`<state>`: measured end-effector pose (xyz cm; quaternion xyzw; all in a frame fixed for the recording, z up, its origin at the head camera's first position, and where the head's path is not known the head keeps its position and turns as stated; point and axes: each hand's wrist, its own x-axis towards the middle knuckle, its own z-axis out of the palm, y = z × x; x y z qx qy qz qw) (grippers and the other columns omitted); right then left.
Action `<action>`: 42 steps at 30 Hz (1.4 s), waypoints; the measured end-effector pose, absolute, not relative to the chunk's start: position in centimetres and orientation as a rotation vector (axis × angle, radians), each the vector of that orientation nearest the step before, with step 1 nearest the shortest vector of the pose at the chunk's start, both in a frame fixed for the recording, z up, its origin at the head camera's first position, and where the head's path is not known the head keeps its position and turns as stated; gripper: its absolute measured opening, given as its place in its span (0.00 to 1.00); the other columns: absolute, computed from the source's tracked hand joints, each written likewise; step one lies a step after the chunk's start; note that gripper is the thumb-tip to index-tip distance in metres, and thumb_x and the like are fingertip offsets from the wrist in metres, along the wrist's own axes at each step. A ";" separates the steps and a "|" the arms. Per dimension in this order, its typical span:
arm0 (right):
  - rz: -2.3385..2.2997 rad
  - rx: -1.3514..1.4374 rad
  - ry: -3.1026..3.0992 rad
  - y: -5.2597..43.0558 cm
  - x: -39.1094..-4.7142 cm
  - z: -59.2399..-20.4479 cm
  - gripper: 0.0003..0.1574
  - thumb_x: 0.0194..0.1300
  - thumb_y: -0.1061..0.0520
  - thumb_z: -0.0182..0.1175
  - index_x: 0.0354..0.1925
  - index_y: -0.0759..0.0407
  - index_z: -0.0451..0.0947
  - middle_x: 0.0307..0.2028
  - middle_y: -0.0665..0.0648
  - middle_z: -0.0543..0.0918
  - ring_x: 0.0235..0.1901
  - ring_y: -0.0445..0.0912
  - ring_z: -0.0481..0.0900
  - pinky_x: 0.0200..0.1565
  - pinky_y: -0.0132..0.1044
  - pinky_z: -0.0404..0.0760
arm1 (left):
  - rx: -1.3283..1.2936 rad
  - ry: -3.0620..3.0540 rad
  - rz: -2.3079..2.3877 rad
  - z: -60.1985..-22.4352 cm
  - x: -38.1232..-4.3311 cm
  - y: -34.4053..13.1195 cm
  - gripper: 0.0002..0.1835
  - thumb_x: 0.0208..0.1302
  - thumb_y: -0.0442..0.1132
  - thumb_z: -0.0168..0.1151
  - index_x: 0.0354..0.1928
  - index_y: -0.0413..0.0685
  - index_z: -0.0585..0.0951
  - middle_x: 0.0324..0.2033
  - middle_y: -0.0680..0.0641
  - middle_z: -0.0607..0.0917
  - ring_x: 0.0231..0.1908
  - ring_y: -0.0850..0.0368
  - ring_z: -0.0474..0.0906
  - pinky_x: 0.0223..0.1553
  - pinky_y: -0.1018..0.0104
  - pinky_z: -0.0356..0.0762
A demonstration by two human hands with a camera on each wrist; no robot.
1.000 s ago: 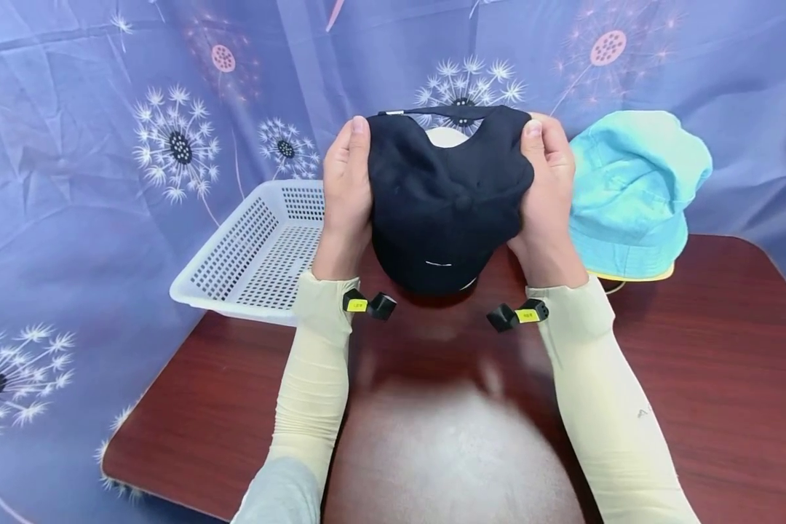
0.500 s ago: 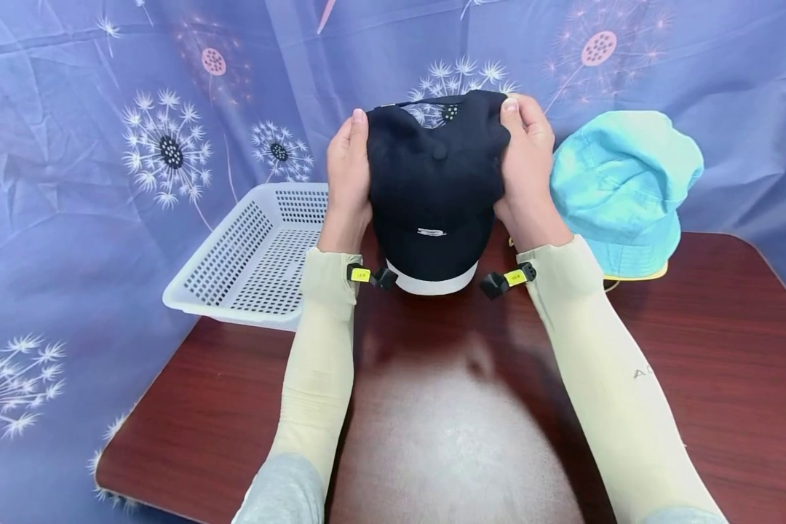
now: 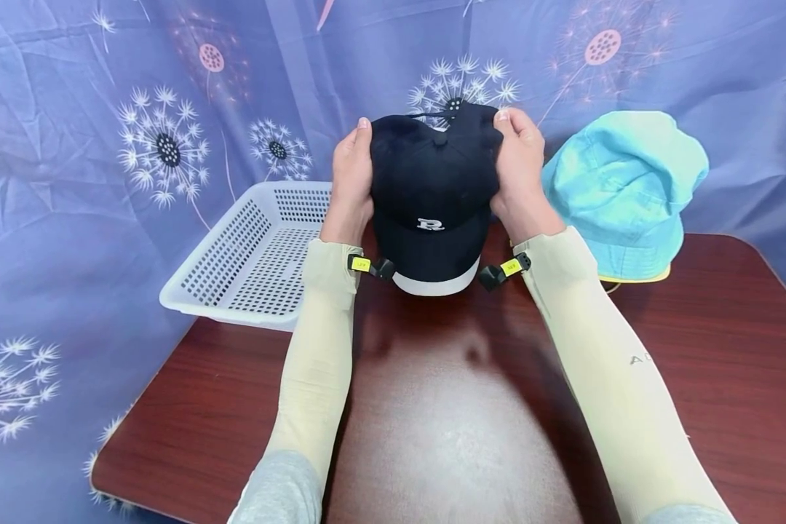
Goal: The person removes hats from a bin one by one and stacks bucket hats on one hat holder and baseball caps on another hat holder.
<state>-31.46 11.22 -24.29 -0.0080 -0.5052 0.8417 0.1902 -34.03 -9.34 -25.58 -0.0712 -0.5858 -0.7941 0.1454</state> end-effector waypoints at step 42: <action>1.845 -0.426 -2.101 12.6 -35.8 -29.5 0.14 0.78 0.55 0.57 0.35 0.51 0.87 0.46 0.49 0.82 0.51 0.44 0.74 0.53 0.32 0.74 | 0.166 -2.077 -2.066 -30.3 -37.6 -8.8 0.28 0.83 0.50 0.56 0.19 0.50 0.69 0.26 0.51 0.67 0.37 0.55 0.69 0.41 0.70 0.68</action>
